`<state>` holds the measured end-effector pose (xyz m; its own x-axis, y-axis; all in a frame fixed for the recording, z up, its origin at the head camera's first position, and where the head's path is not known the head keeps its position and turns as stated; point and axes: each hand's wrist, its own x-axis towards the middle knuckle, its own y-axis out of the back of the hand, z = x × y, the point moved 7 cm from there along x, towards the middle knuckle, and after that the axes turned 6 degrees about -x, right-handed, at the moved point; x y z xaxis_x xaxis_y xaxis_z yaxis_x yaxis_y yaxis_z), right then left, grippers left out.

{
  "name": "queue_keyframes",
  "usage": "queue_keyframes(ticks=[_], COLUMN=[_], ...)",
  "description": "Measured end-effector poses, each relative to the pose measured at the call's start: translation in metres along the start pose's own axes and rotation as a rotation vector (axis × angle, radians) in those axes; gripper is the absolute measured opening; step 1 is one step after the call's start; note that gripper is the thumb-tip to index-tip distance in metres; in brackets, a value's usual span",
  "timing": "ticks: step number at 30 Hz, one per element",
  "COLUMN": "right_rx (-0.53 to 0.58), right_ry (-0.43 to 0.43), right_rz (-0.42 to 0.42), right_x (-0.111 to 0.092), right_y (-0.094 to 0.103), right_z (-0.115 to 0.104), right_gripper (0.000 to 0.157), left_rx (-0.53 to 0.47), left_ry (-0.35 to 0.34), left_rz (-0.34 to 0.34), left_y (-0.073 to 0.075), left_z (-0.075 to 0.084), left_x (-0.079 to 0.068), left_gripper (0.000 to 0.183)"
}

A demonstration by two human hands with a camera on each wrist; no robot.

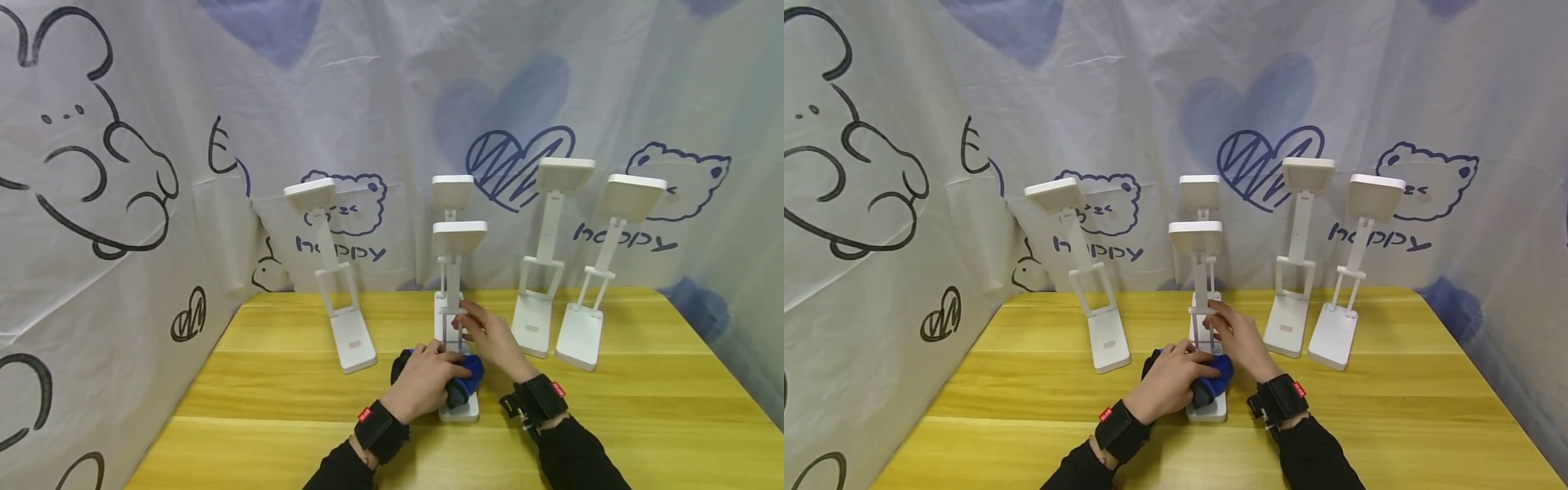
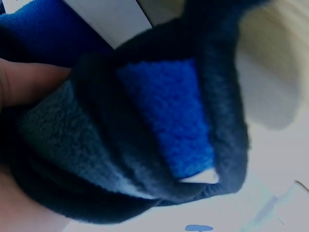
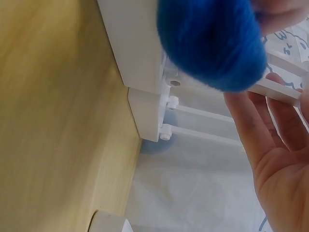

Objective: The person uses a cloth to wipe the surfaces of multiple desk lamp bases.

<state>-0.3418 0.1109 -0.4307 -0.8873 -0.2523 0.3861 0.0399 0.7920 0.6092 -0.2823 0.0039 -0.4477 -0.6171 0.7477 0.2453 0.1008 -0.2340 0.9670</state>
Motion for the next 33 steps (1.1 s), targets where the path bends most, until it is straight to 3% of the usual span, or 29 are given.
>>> queue_keyframes(ticks=[11, 17, 23, 33], right_rx=[0.005, 0.022, 0.042, 0.002], right_ry=[0.011, 0.028, 0.060, 0.056], right_rz=[0.013, 0.011, 0.026, 0.007], right_x=[0.000, 0.001, 0.000, 0.002], right_y=[0.000, 0.000, 0.002, -0.001], right_z=[0.002, 0.001, -0.006, -0.003], right_gripper=[0.035, 0.035, 0.033, 0.033], left_rx=[-0.101, -0.214, -0.237, -0.172], left_ry=[-0.066, -0.073, -0.085, 0.024], left_rz=[-0.101, -0.176, -0.189, -0.157], left_y=[0.004, 0.010, 0.017, 0.024], left_z=[0.006, 0.005, 0.000, -0.021], left_x=[-0.009, -0.012, -0.016, -0.021], left_gripper=[0.045, 0.046, 0.039, 0.041])
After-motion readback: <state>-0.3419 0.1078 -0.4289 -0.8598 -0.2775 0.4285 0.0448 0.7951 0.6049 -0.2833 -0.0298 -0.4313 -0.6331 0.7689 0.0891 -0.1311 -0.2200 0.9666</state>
